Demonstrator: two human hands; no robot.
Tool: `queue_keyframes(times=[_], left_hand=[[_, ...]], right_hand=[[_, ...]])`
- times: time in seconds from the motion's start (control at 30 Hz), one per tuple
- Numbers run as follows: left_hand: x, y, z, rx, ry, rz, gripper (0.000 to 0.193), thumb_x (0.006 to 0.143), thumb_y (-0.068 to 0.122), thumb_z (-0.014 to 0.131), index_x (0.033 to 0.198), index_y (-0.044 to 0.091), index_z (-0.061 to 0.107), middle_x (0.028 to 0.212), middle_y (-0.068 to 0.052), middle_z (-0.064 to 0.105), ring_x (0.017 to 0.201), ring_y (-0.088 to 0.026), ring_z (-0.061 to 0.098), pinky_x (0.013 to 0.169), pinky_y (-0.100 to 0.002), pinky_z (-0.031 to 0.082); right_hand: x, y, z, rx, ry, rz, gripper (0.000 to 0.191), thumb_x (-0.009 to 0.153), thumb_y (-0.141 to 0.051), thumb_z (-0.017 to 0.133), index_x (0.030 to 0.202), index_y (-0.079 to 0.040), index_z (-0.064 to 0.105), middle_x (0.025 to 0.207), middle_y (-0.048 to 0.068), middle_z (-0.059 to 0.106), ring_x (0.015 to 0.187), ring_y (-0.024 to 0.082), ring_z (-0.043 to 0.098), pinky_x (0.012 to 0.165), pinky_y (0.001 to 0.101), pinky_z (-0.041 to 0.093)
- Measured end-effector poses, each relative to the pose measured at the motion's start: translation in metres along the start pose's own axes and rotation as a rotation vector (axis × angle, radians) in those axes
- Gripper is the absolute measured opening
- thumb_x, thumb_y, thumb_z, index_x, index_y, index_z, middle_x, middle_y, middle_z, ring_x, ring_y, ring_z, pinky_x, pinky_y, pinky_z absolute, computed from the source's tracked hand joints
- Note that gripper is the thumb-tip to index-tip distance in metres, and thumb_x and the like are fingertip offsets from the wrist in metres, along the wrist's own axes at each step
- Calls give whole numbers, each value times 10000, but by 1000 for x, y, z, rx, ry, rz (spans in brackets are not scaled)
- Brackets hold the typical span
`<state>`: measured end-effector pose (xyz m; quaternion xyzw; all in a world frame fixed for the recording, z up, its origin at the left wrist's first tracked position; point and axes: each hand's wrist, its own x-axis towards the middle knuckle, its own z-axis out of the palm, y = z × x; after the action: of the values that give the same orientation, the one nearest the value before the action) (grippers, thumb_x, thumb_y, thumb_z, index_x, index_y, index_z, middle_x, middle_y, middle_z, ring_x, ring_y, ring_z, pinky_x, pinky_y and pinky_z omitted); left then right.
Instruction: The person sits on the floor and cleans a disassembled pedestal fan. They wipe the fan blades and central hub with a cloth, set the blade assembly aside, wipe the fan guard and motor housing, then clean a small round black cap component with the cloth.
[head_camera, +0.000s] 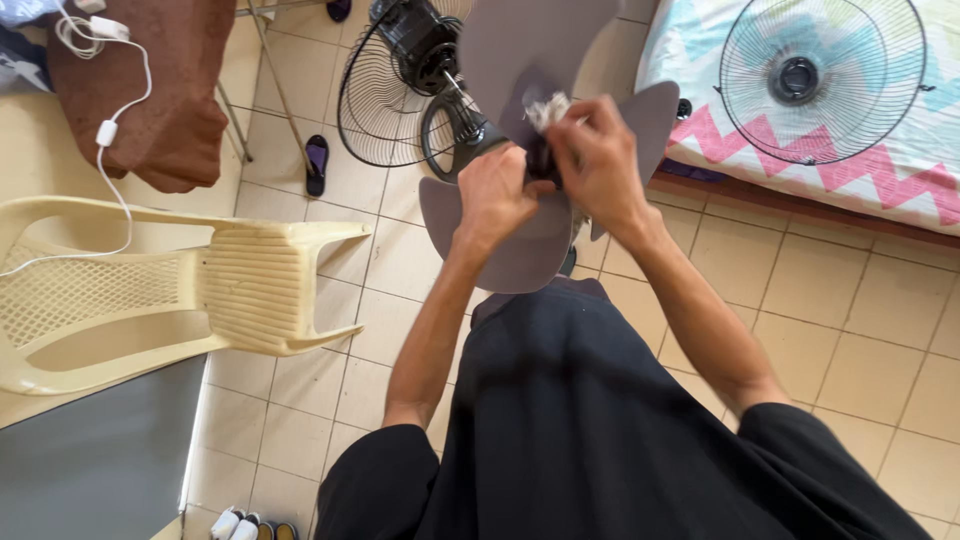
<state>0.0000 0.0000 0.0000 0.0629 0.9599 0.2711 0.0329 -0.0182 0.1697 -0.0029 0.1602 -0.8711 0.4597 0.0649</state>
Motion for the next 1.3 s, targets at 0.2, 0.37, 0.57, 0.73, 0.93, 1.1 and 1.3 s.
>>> queue_keyframes(times=[0.2, 0.37, 0.57, 0.73, 0.93, 1.1, 1.3], left_hand=[[-6, 5, -10, -31, 40, 73, 396, 710, 349, 892, 843, 27, 704, 834, -140, 718, 842, -360, 700, 723, -468, 519], [-1, 10, -15, 11, -5, 42, 392, 698, 334, 900, 829, 22, 702, 819, -152, 713, 813, -356, 703, 698, -468, 514], [-2, 13, -10, 17, -12, 44, 399, 700, 321, 896, 897, 26, 713, 779, -161, 712, 786, -360, 702, 689, -480, 506], [2, 9, -10, 26, -14, 69, 421, 715, 340, 892, 915, 19, 706, 766, -153, 714, 783, -352, 711, 681, -476, 517], [4, 9, -14, 69, -31, 52, 409, 692, 345, 888, 898, 35, 719, 755, -147, 716, 770, -344, 711, 670, -476, 513], [1, 14, -12, -13, 20, 36, 390, 717, 361, 880, 935, 66, 749, 709, -141, 710, 744, -355, 702, 664, -477, 507], [1, 12, -3, -2, 27, -10, 387, 739, 369, 873, 939, 62, 745, 731, -131, 722, 756, -338, 710, 690, -462, 512]], right_hand=[[18, 20, -24, -179, 49, -341, 314, 797, 161, 649, 1006, -48, 754, 1121, 76, 744, 996, 301, 608, 889, 408, 514], [14, 18, -23, -96, -12, -451, 285, 809, 120, 651, 1019, -50, 743, 1087, 70, 720, 980, 310, 576, 873, 392, 511], [20, 23, -25, -206, -7, -483, 306, 766, 121, 654, 993, -62, 742, 1091, 61, 716, 972, 298, 573, 873, 418, 512], [12, 19, -24, -169, -22, -494, 364, 746, 119, 648, 1048, -55, 751, 1139, 62, 712, 984, 309, 563, 873, 396, 524], [10, 20, -22, -179, -11, -586, 314, 748, 104, 666, 1014, -46, 737, 1114, 82, 708, 966, 313, 559, 864, 402, 522], [15, 32, -21, -136, 92, -293, 233, 910, 108, 652, 1042, -57, 751, 1096, 69, 717, 1001, 309, 605, 867, 404, 513], [0, 26, 0, -157, 263, -147, 195, 966, 88, 644, 1095, -36, 720, 1114, 106, 695, 1011, 339, 606, 875, 425, 505]])
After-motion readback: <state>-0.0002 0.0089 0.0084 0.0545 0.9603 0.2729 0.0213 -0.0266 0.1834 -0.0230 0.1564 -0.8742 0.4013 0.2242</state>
